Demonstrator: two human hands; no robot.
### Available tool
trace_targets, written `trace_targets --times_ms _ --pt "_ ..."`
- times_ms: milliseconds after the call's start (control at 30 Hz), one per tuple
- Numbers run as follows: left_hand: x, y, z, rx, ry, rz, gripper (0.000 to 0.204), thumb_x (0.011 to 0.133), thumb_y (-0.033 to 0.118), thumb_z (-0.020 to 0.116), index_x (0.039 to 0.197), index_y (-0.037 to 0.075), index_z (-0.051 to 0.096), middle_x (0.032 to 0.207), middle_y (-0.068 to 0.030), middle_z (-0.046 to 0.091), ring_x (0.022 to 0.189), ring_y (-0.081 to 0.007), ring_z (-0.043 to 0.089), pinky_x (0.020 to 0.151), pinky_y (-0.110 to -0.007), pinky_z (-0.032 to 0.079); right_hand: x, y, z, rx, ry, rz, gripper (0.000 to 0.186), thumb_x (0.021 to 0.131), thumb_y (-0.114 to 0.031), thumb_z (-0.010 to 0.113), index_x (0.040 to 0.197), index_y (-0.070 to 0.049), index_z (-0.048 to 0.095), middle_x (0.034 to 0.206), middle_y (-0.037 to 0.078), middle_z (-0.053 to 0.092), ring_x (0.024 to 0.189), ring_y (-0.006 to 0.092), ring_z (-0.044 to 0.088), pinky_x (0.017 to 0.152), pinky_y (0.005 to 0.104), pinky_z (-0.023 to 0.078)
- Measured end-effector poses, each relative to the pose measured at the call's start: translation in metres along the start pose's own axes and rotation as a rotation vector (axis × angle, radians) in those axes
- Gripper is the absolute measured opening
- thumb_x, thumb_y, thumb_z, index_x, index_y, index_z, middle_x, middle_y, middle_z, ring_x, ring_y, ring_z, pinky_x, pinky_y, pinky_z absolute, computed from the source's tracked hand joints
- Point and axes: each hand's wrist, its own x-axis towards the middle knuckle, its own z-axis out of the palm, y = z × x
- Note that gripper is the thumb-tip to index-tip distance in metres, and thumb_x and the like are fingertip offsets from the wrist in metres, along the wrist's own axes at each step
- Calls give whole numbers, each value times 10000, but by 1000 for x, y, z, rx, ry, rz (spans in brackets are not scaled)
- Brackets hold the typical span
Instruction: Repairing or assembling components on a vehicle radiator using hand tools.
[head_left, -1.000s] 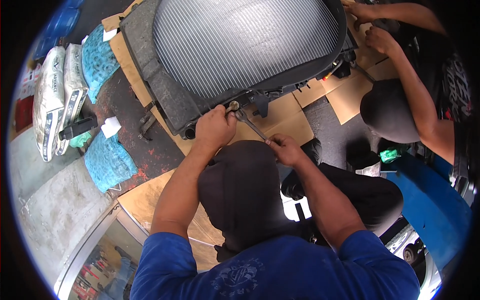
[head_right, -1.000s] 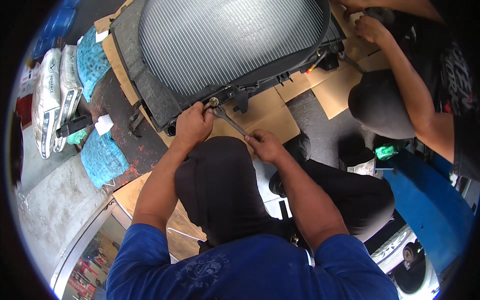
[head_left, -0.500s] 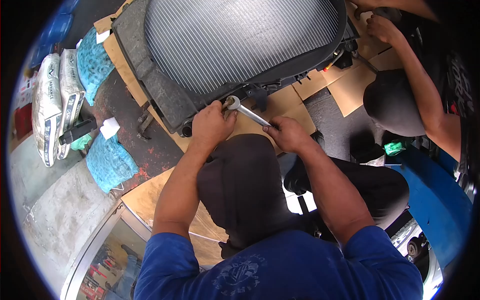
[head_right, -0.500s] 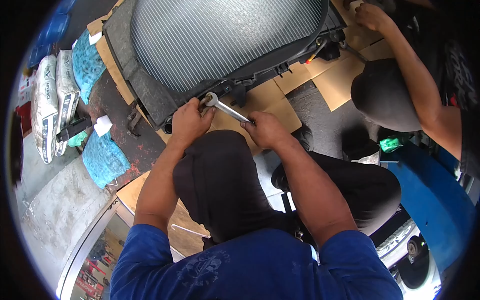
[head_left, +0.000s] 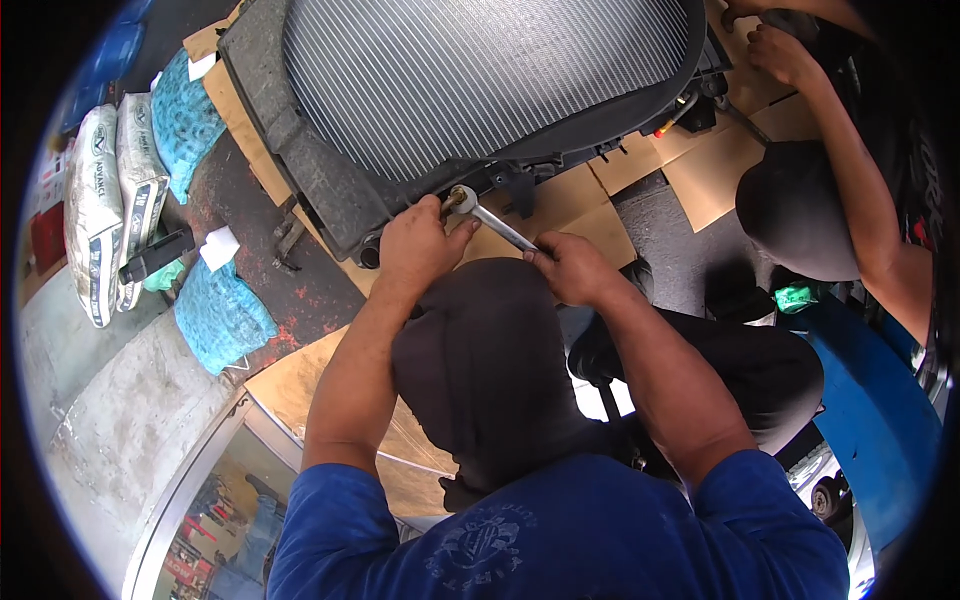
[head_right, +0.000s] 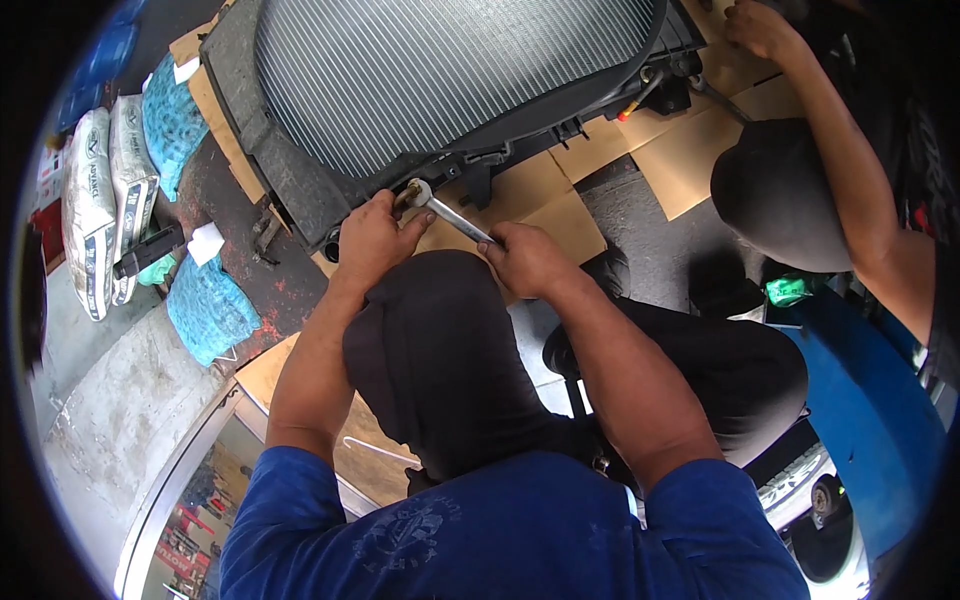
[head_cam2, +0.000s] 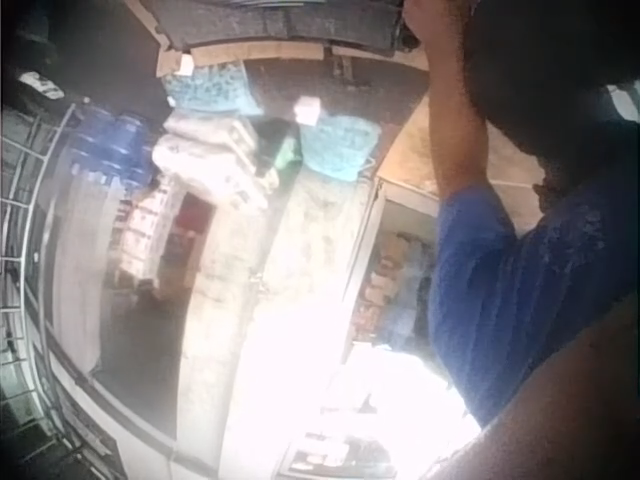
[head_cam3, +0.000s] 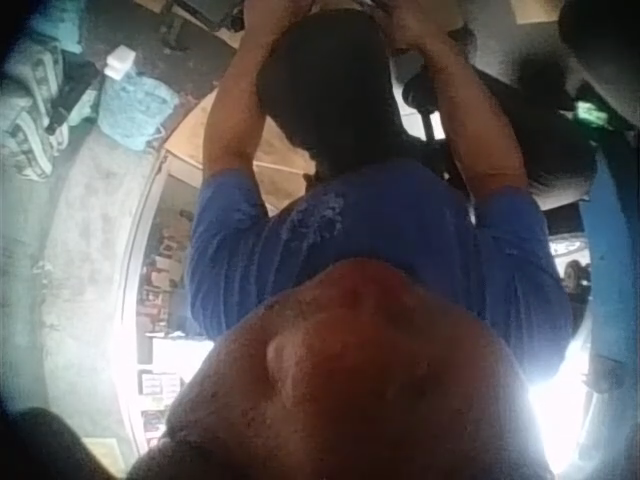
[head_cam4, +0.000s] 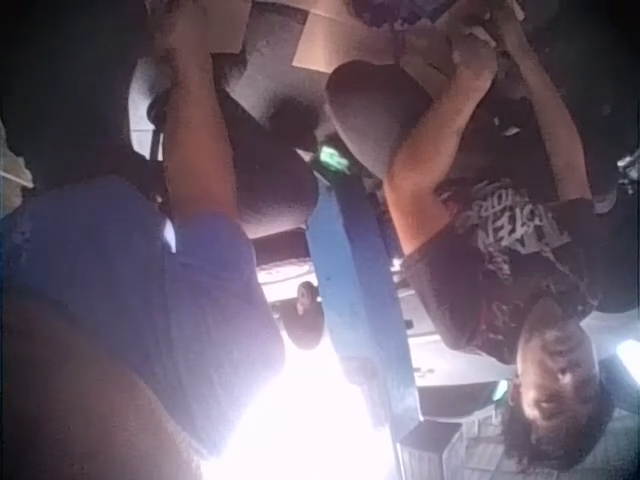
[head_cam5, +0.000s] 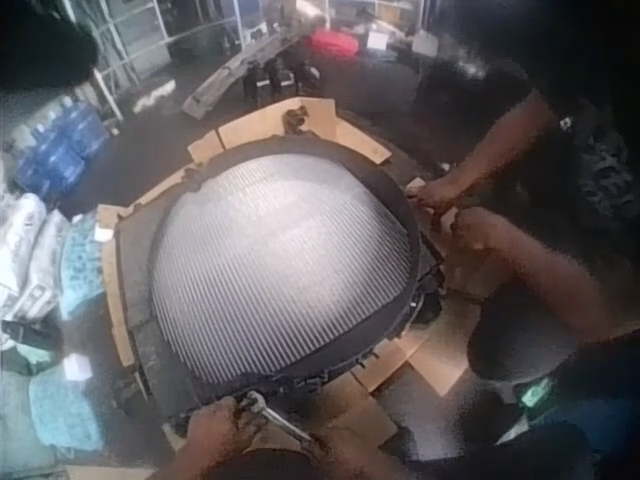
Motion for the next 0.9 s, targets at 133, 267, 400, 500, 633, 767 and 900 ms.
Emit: trace_targets --times_ms 133,267,400,500,633,767,900 --pt "-1 -2 -2 -7 -15 -24 431 780 448 692 793 36 569 699 -143 636 724 -340 646 661 -434 504 1 -1 -10 164 -203 110 345 939 -332 531 927 -2 631 778 183 639 775 311 631 716 404 475" --pt "1 -2 4 -24 42 -6 366 876 381 580 771 32 552 695 -175 625 712 -365 632 647 -465 489 4 19 6 181 -140 73 385 963 -337 490 857 9 623 729 192 630 735 345 623 696 424 468" --pt "0 -4 10 13 130 30 335 924 316 502 747 33 534 682 -191 612 688 -383 617 617 -489 474 0 20 18 69 19 -34 415 968 -349 477 836 17 620 751 217 626 761 394 610 700 440 466" --pt "0 -7 16 28 178 36 337 917 328 515 742 41 537 669 -182 611 663 -386 615 605 -489 475 0 15 17 73 -11 32 438 965 -371 470 833 18 621 776 238 620 802 424 594 717 453 460" --pt "0 -7 18 43 182 6 334 913 329 520 732 49 534 655 -176 610 639 -388 611 591 -489 475 -3 14 14 24 -8 5 452 955 -399 476 834 11 624 790 243 625 823 424 597 728 457 459" --pt "0 -4 19 50 200 5 335 911 330 525 720 55 525 640 -170 608 622 -382 610 569 -481 475 -3 14 13 9 -17 18 455 953 -403 478 829 10 622 800 245 629 834 426 599 730 455 460" --pt "1 -3 20 51 227 13 342 912 333 525 708 58 521 627 -166 602 613 -377 608 560 -475 475 -5 16 19 70 -13 10 457 949 -408 485 829 11 621 798 242 630 836 424 600 732 452 459"
